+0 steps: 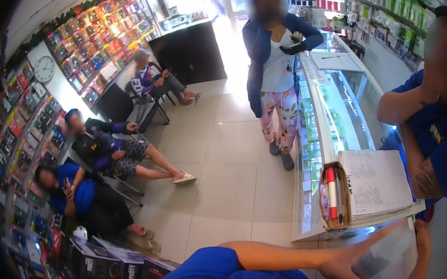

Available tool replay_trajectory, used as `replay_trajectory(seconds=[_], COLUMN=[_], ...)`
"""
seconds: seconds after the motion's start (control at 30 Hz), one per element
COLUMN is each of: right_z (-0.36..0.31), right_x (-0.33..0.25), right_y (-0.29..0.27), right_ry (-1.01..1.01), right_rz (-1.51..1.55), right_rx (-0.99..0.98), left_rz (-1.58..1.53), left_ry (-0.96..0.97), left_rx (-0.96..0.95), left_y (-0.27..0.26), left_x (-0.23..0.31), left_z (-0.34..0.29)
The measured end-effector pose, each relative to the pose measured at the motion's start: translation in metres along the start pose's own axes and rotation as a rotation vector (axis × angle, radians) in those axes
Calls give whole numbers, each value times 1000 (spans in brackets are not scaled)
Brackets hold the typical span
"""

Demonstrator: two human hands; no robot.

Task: The person walks from a retail store to an electronics repair shop carrying a packaged item. Inside, they place the item on the counter, unbox a black rectangular device, and apply a protective film to its surface by hand, smoothing it with fingers.

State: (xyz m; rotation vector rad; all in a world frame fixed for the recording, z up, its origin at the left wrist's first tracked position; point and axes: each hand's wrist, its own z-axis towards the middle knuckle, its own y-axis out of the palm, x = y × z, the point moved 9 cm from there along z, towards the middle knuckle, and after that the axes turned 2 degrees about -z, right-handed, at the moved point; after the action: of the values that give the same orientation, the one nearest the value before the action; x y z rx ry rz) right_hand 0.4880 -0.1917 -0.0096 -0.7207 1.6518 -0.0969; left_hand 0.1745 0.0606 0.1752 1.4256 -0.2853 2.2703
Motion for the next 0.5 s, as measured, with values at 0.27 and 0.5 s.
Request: replay_trajectory(seconds=[0.27, 0.5], right_z=[-139, -221], right_x=[-152, -331], right_y=[-42, 352], right_ry=[-450, -654], right_rz=[-14, 279], right_rx=[603, -282], left_rz=[-310, -350], left_ry=[-236, -83], left_rx=[414, 752], left_y=[-163, -269], left_x=[37, 105], left_z=[-200, -324])
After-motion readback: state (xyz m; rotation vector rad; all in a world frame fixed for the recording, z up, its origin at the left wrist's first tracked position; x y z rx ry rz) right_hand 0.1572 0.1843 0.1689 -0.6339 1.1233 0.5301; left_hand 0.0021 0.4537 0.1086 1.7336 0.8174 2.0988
